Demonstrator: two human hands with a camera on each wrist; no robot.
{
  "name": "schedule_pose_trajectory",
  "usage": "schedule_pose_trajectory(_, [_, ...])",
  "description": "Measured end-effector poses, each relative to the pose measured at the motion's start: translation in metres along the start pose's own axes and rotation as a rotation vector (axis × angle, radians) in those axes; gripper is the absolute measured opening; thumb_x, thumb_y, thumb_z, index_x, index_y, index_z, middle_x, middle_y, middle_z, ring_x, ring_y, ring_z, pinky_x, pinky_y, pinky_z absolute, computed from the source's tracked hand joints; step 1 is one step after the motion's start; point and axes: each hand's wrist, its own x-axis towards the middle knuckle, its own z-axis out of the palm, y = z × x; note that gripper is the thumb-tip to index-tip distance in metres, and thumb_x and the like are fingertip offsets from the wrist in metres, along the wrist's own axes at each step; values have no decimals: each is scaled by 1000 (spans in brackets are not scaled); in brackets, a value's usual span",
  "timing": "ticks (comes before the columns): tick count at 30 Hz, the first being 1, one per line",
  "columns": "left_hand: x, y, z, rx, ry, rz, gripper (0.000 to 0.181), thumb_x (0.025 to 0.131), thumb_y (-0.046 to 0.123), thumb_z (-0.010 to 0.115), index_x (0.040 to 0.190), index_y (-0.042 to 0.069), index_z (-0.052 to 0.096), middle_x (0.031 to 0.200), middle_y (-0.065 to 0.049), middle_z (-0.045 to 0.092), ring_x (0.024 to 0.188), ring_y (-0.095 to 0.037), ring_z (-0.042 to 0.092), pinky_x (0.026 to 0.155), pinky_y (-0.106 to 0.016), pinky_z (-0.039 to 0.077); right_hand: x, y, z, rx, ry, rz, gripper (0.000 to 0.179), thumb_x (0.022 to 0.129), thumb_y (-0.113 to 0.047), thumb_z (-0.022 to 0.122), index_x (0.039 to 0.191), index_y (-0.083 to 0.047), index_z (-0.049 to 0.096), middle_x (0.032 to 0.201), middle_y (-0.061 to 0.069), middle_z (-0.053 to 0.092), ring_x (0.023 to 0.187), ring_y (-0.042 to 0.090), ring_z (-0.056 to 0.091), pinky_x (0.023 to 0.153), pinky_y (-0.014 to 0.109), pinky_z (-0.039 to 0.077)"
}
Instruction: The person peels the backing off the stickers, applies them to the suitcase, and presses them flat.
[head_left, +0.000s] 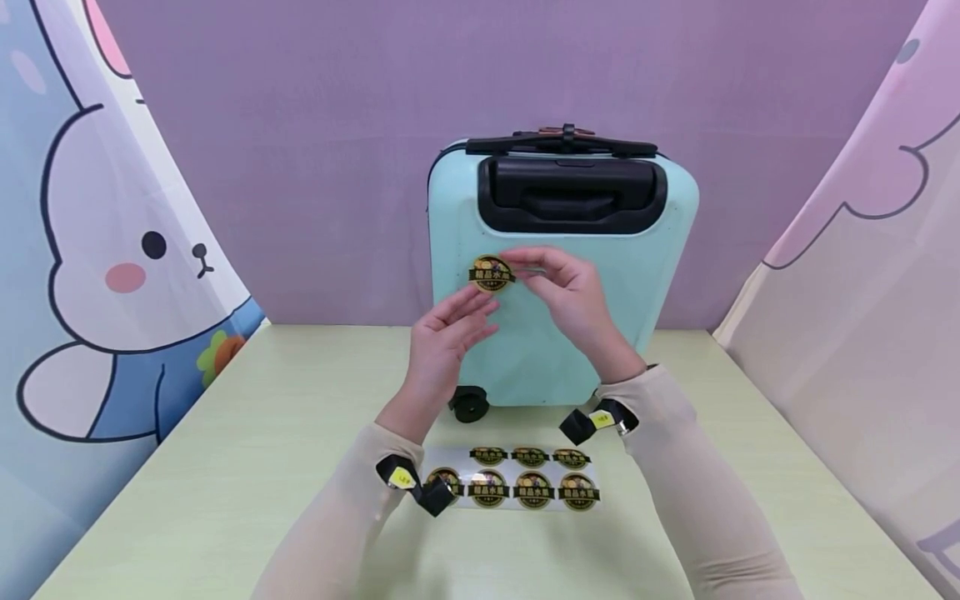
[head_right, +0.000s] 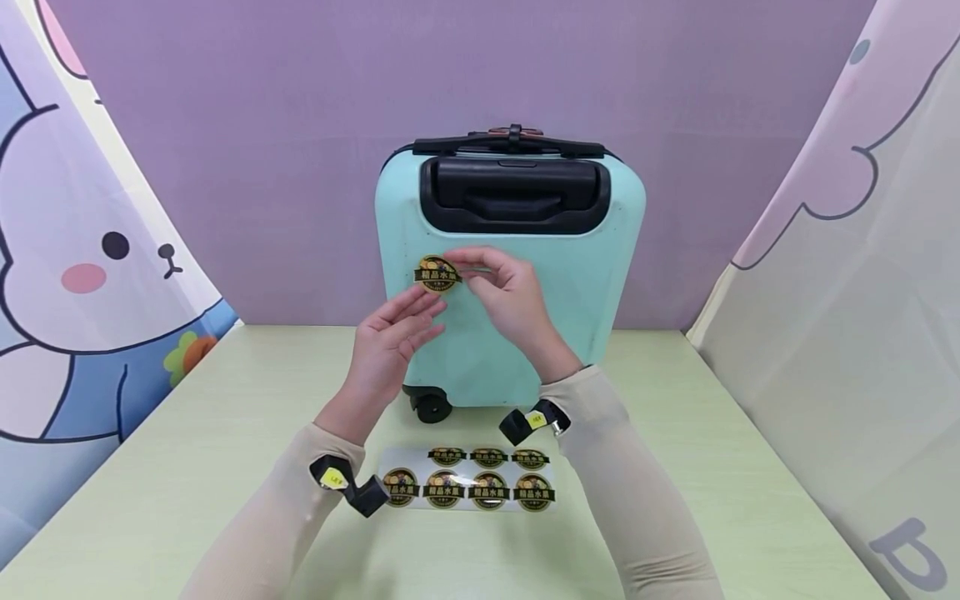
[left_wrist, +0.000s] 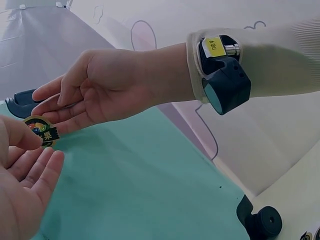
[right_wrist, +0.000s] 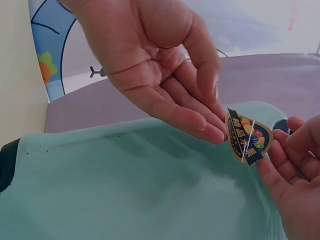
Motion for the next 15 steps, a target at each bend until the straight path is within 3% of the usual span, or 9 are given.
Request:
schedule_pose_trajectory(8, [-2, 4, 0, 20, -36, -30, 47, 97, -8, 52, 143, -6, 46, 137, -19, 58, 105, -11, 67, 88, -32, 56, -4, 1, 3, -59, -9, -47, 26, 92, 18, 50, 114, 16, 64, 119, 28, 65, 109, 16, 65, 95, 34, 53])
schedule_pose_trajectory(15, [-2, 6, 0, 11, -59, -49, 50, 97, -8, 49, 147, -3, 42, 144, -22, 50, 106, -9, 66, 89, -31, 56, -5, 4, 4, -78, -32, -70, 27, 91, 20, 49, 114, 17, 63, 124, 28, 62, 116, 18, 62, 99, 37, 50])
